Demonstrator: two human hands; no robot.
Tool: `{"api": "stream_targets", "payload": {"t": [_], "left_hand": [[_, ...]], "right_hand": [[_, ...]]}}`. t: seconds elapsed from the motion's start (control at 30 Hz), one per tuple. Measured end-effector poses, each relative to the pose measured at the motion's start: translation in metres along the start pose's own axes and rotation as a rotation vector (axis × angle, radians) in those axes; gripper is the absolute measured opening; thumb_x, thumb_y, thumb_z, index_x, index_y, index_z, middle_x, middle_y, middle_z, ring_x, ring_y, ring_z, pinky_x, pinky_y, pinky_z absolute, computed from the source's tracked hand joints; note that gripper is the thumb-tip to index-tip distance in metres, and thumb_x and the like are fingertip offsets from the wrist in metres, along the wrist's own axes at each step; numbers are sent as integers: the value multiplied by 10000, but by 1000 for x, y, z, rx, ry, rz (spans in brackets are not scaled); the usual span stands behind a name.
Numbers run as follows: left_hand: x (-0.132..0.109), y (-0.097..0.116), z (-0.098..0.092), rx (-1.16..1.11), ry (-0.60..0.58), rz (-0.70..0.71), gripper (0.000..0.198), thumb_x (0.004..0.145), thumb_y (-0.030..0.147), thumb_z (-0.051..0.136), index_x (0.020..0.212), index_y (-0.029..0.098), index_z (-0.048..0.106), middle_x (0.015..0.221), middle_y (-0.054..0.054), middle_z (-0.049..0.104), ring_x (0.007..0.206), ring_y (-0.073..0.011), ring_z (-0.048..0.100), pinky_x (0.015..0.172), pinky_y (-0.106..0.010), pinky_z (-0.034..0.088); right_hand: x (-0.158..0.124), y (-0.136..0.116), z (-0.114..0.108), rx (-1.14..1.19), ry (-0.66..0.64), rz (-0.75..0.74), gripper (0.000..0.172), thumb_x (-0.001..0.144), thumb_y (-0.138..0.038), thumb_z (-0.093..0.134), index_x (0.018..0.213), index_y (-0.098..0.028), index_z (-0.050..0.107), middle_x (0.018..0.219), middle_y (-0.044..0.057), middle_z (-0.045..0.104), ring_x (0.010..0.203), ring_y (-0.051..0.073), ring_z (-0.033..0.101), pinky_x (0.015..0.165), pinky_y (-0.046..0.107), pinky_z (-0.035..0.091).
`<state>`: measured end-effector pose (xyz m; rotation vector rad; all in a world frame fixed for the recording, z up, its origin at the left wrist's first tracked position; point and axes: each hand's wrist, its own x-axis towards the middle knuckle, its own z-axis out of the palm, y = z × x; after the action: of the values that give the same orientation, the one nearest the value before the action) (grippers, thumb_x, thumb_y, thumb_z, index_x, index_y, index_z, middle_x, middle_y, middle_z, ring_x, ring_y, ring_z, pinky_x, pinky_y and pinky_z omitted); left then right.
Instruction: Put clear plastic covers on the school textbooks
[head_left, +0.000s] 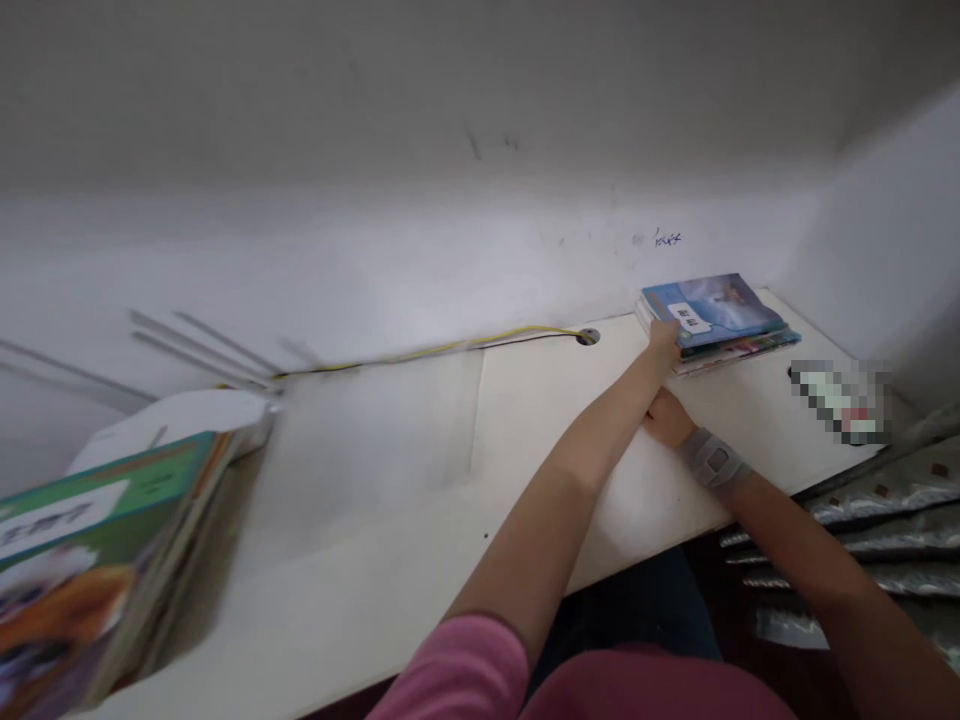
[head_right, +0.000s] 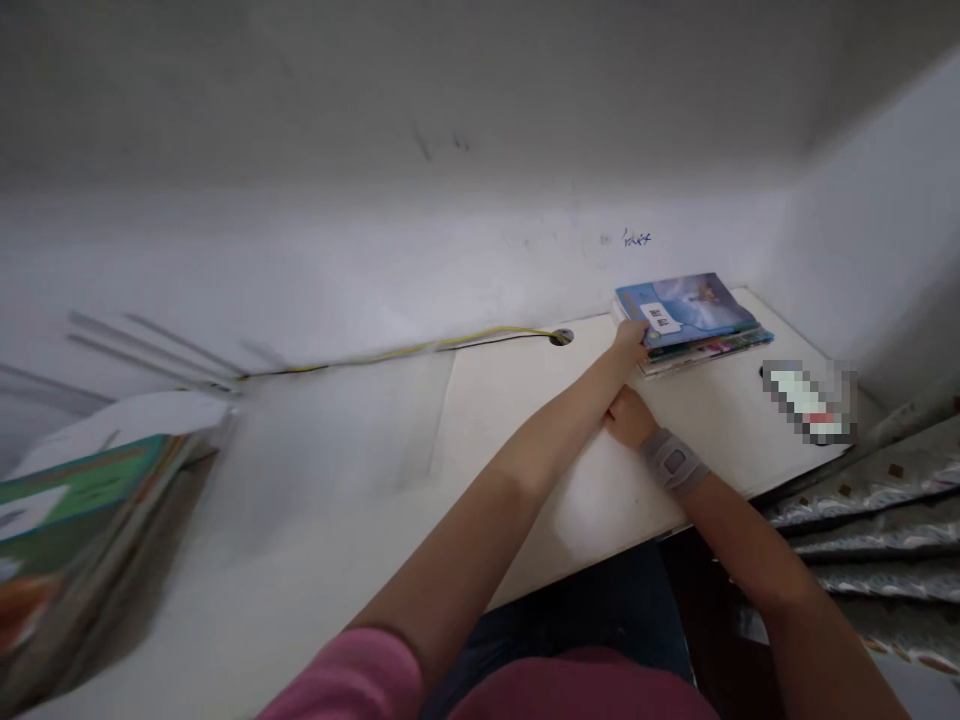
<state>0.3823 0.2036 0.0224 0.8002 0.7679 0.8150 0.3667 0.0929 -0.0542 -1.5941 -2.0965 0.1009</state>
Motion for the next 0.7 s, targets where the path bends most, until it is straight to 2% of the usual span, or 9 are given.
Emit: {"api": "stream_targets", "payload": {"t": [0.17,0.23,0.33,0.37,0.4,0.47,0.53,0.6,0.7], "left_hand": [[-29,17,-18,158,185,222,413,812,156,619,1204,120,498,1331,-182,461,1283,-260,375,1015,-366,332],[-52,35,-43,344,129,388,366,776,107,630,1130,146,549,1308,-145,493,1286,-238,368,1045,-338,283],[-104,65,-103,958,-93,651,141,794,121,578,923,154,624,1123,-133,594,1175,-245,467,1043,-362,276],[-124,75,-128,1146,-100,660,108,821,156,546,893,162,627,1078,-130,603,1148,-253,482,1029,-380,288],[-144,84,-154,1299,-18,632,109,839,182,521,879,170,622,1067,-129,597,1139,-262,483,1018,-395,296],[-182,97,-204,1508,266,474,102,846,216,517,886,189,607,1102,-119,569,1170,-277,451,1018,-407,290],[-212,103,-248,1543,412,368,110,824,216,554,922,175,582,1114,-143,542,1182,-320,430,994,-443,304],[-232,101,-282,1542,484,286,185,813,265,588,967,169,552,1102,-153,531,1150,-330,455,952,-445,344],[-243,89,-310,1529,522,211,317,796,356,621,1024,162,516,1098,-161,516,1095,-321,501,900,-424,389]], "right_hand": [[-1,1,-5,2,12,-28,235,830,-156,440,937,-179,648,1015,110,643,985,235,558,873,378,456],[-2,-1,-7,7,26,-44,233,850,-186,422,903,-192,649,967,95,643,937,221,567,858,368,460],[-4,0,-15,10,96,-26,260,848,-209,399,936,-192,643,974,107,632,951,237,559,876,400,441],[-5,2,-19,6,136,2,275,848,-218,384,951,-187,638,979,121,625,961,255,551,884,429,428],[-6,6,-24,0,177,38,285,853,-236,370,954,-185,632,959,132,620,958,272,544,883,455,417],[-9,17,-34,-16,263,144,277,854,-293,363,912,-184,612,898,144,612,940,302,537,864,490,401],[-10,33,-46,-45,336,336,235,823,-394,407,797,-224,567,821,130,599,868,304,547,790,468,416],[-10,49,-56,-30,368,428,270,820,-479,386,733,-254,507,744,124,568,770,307,543,682,462,415],[-6,65,-66,11,358,506,325,819,-549,331,620,-299,390,603,70,497,623,279,512,585,437,392]]}}
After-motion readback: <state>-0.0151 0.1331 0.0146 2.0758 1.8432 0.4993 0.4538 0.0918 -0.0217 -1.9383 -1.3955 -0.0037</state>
